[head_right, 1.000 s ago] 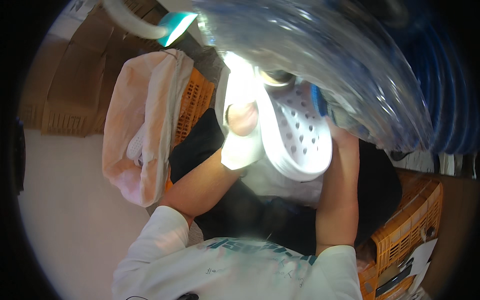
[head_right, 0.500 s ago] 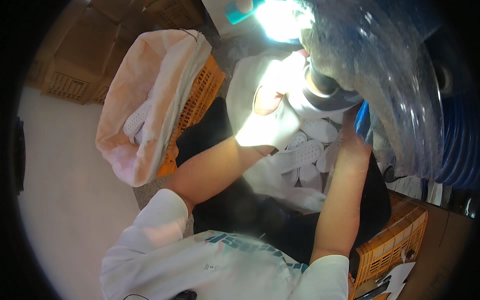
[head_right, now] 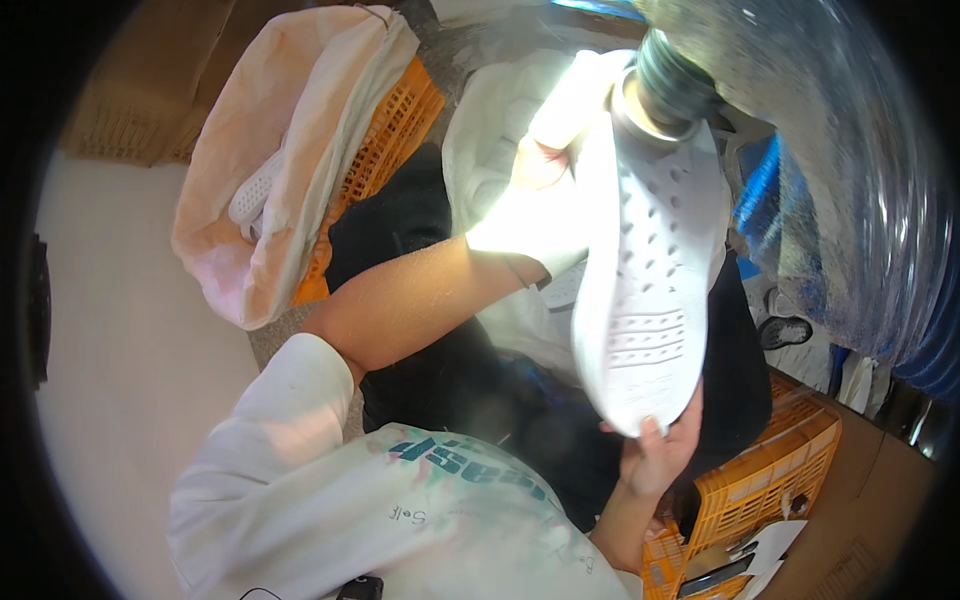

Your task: The person sits on the floor and repeatedly rubs the soles of white slip-on shoes against a rotating buffing wheel. They handle the shoes one at a time, turning them to contact different areas of the wheel, and place finished shoes into a nearby basket.

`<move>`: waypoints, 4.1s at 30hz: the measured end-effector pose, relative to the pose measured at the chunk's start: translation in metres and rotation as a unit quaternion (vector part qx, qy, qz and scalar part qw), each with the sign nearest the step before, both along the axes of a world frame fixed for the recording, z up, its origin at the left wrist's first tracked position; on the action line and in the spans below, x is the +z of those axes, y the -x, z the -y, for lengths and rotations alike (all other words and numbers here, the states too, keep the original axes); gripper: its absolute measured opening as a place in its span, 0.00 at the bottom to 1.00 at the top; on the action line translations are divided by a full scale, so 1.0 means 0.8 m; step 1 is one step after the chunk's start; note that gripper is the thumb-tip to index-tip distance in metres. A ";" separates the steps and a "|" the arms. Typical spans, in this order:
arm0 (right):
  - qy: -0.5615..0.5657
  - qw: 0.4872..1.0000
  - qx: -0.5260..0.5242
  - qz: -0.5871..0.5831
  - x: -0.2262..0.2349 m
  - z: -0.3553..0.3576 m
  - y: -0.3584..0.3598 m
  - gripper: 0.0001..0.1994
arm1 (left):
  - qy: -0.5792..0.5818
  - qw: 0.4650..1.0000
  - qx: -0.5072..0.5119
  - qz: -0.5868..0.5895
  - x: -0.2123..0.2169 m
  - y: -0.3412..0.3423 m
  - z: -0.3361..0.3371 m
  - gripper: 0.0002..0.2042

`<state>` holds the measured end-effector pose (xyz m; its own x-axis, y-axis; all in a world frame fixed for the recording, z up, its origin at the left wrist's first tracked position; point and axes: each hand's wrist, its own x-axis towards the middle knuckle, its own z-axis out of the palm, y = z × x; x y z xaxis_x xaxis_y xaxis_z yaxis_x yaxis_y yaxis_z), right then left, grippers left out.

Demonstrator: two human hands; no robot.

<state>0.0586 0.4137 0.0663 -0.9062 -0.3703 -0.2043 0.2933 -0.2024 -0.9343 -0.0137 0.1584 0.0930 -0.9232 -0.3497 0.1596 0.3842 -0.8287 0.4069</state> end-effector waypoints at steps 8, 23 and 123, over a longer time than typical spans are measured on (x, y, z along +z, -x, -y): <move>0.052 0.999 0.014 0.002 0.064 0.085 0.030 0.40 | -0.007 0.999 -0.027 0.022 0.003 0.003 0.013 0.21; 0.242 0.964 0.109 -0.002 0.032 0.147 0.164 0.26 | -0.024 0.996 0.040 0.077 0.004 0.042 0.100 0.19; -0.088 0.995 0.046 -0.011 0.027 0.071 0.134 0.25 | -0.252 0.927 -0.248 -0.128 -0.033 0.008 0.139 0.22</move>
<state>-0.0484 0.3570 0.0880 -0.8748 -0.4125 -0.2542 0.2823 -0.0076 -0.9593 -0.0199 0.0471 0.0667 -0.9449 0.0170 0.3269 -0.0634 -0.9892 -0.1319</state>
